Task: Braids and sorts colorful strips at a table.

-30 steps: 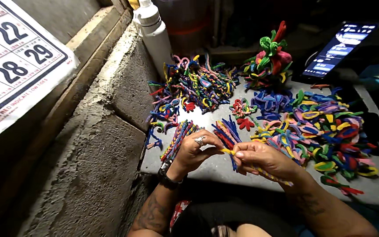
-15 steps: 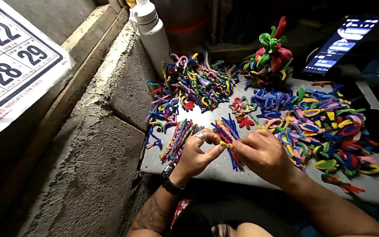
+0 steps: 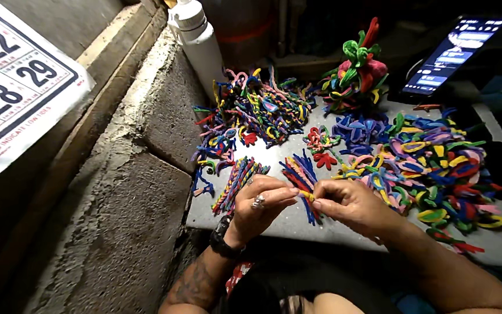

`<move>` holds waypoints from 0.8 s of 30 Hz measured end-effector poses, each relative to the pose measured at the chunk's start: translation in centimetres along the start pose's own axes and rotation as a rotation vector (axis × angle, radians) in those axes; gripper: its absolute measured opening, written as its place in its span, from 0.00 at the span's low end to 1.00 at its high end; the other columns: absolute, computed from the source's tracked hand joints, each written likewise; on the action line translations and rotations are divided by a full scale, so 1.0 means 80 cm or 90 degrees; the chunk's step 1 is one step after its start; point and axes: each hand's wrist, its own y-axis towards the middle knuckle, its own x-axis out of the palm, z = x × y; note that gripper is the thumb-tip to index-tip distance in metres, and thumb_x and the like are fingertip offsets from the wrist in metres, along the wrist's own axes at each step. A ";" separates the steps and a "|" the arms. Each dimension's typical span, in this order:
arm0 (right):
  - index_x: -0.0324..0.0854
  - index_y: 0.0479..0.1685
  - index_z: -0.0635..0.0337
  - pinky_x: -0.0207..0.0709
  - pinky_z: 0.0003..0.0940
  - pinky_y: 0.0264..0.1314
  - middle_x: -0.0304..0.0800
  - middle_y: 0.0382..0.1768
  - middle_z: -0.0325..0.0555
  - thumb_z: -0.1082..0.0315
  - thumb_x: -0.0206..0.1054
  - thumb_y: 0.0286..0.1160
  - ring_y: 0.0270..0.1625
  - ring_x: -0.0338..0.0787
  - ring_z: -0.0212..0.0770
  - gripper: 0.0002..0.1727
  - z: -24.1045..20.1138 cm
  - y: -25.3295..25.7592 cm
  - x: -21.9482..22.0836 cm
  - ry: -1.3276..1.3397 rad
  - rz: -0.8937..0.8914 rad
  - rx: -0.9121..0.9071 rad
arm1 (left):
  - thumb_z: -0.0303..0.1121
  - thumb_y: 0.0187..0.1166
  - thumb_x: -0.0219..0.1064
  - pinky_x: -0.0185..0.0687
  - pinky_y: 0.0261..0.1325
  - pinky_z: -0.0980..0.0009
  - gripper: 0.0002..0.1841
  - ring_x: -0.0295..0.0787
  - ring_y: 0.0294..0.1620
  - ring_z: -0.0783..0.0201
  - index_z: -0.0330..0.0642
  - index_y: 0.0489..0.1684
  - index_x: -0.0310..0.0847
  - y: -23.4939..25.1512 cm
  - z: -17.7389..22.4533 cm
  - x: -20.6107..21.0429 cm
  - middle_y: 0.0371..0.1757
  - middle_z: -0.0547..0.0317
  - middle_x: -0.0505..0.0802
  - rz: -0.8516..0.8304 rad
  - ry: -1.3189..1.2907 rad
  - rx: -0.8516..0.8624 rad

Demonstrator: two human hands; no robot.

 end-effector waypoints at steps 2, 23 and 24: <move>0.83 0.36 0.49 0.68 0.08 0.28 0.82 0.26 0.20 0.64 0.65 0.81 0.26 0.75 0.11 0.06 -0.001 0.000 0.000 0.071 -0.053 0.041 | 0.30 0.78 0.74 0.83 0.63 0.74 0.05 0.88 0.56 0.69 0.43 0.46 0.91 0.004 0.000 -0.003 0.48 0.60 0.93 -0.021 0.004 0.014; 0.90 0.46 0.53 0.78 0.13 0.49 0.89 0.39 0.26 0.55 0.58 0.89 0.42 0.84 0.16 0.16 0.011 0.007 0.006 -0.055 -0.050 -0.036 | 0.31 0.81 0.71 0.85 0.59 0.76 0.05 0.89 0.51 0.72 0.39 0.40 0.90 0.000 0.016 -0.015 0.43 0.59 0.93 -0.058 -0.093 -0.135; 0.90 0.45 0.48 0.81 0.14 0.46 0.91 0.39 0.23 0.52 0.60 0.88 0.41 0.86 0.16 0.16 0.011 0.007 0.006 0.079 -0.103 0.043 | 0.32 0.81 0.71 0.84 0.59 0.75 0.05 0.89 0.50 0.71 0.41 0.40 0.90 0.000 0.020 -0.015 0.42 0.59 0.93 -0.060 -0.053 -0.094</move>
